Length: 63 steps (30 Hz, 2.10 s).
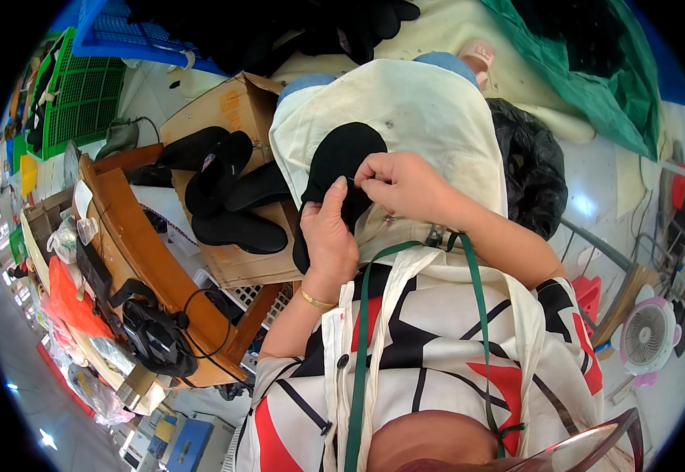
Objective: The person sits on the floor in a workshop and sews a black shoe sole using a needle and thread. They repeatedly pull the thread through the sole, adjust the shoe, and continue stitching. The person occasionally picks up new soles from a nearby blue crate and places finished ones aside.
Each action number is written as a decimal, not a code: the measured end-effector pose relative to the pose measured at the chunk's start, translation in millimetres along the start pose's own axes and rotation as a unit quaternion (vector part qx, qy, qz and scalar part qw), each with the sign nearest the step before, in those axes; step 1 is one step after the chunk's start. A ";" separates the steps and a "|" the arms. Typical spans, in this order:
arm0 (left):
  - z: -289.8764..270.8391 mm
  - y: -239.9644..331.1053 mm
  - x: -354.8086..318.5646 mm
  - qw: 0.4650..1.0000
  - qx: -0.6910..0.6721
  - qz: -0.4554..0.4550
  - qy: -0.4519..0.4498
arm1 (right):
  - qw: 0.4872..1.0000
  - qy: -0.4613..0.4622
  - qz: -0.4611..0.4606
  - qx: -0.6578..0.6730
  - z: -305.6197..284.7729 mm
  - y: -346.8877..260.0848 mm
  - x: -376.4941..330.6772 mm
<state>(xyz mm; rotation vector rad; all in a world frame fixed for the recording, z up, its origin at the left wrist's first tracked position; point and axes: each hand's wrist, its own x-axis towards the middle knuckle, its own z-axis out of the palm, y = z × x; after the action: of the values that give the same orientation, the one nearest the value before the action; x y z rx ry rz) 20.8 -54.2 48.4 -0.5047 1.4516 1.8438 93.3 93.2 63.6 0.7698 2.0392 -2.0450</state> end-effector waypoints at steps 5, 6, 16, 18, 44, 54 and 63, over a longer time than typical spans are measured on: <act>-2.1 -3.4 -5.3 1.000 -0.007 0.023 -0.020 | 1.000 -0.004 -0.015 0.002 4.0 2.2 -1.3; -1.3 -1.3 -4.3 0.999 -0.019 0.019 -0.023 | 0.999 0.008 -0.045 -0.007 5.7 8.8 -2.8; 0.0 6.7 2.7 0.999 -0.030 -0.020 -0.016 | 0.992 0.034 -0.112 -0.039 14.2 27.0 -6.8; -1.8 4.5 6.1 0.999 -0.032 -0.016 -0.022 | 0.991 0.043 -0.121 -0.045 14.0 27.3 -6.3; 4.3 7.5 -5.1 0.840 0.430 0.272 -0.189 | 0.879 0.247 -0.341 -0.223 -0.9 -13.3 -23.9; 71.8 72.5 42.2 0.475 0.646 0.361 -0.476 | 0.947 0.147 -0.142 0.249 -26.6 8.4 -43.3; 46.9 20.2 42.7 0.371 0.731 0.347 -0.455 | 0.733 0.233 -0.074 0.634 -118.9 89.4 -32.7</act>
<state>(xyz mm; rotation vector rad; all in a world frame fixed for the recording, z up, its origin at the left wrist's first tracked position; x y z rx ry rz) -16.3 1.0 45.9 1.9069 1.7007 0.1824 191.2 194.6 5.8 1.3793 0.4109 -3.5001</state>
